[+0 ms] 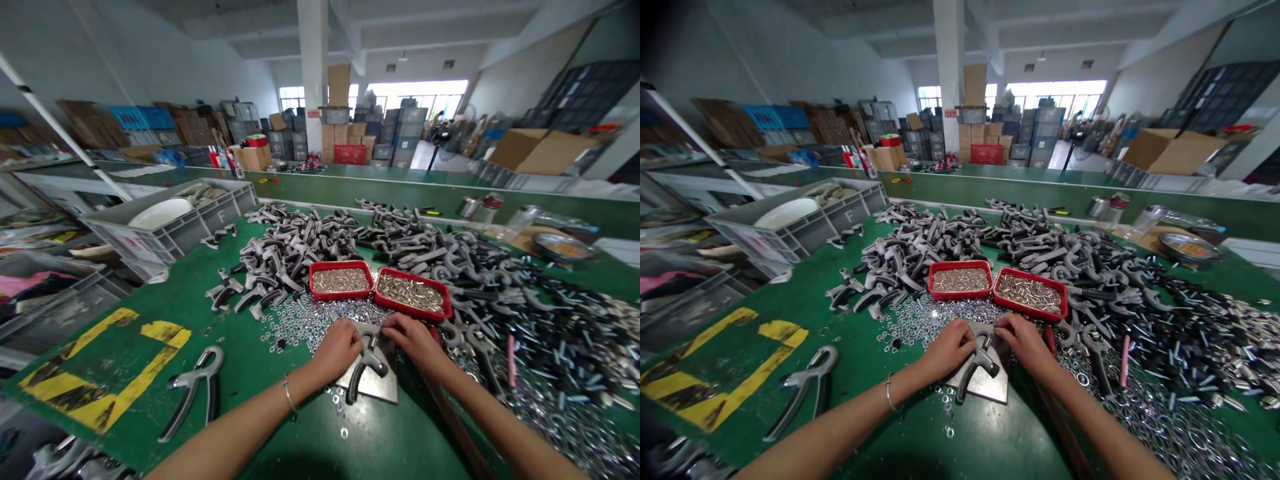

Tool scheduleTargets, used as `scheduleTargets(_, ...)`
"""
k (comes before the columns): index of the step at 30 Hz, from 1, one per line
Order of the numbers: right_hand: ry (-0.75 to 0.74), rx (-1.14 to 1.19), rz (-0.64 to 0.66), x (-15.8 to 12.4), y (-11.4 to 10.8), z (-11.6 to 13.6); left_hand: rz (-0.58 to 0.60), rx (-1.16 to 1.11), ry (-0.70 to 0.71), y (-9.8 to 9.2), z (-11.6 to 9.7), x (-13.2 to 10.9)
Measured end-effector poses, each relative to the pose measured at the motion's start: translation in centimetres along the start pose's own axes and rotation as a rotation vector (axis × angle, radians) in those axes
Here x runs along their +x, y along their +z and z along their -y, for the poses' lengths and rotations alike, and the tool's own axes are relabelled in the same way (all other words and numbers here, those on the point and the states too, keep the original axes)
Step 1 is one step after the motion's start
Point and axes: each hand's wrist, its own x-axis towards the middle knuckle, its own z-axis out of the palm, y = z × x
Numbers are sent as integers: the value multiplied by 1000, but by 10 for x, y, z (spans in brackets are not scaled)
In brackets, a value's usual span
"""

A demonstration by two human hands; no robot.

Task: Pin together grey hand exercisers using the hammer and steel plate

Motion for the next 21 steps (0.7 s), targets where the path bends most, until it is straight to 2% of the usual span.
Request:
scheduleTargets(5, -37, -95, 49, 6, 11, -7, -6, 33, -67, 4, 0, 5)
scheduleTargets(9, -75, -178, 85, 12, 14, -12, 13, 149, -36, 1, -4, 5)
scheduleTargets(13, -111, -288, 105, 12, 17, -1, 49, 328, 86, 0, -9, 4)
scheduleTargets(17, -181, -405, 141, 18, 22, 16, 110, 528, 285, -2, -12, 9)
scheduleTargets(21, -218, -470, 179, 21, 20, 19, 182, 580, 435, -4, -14, 12)
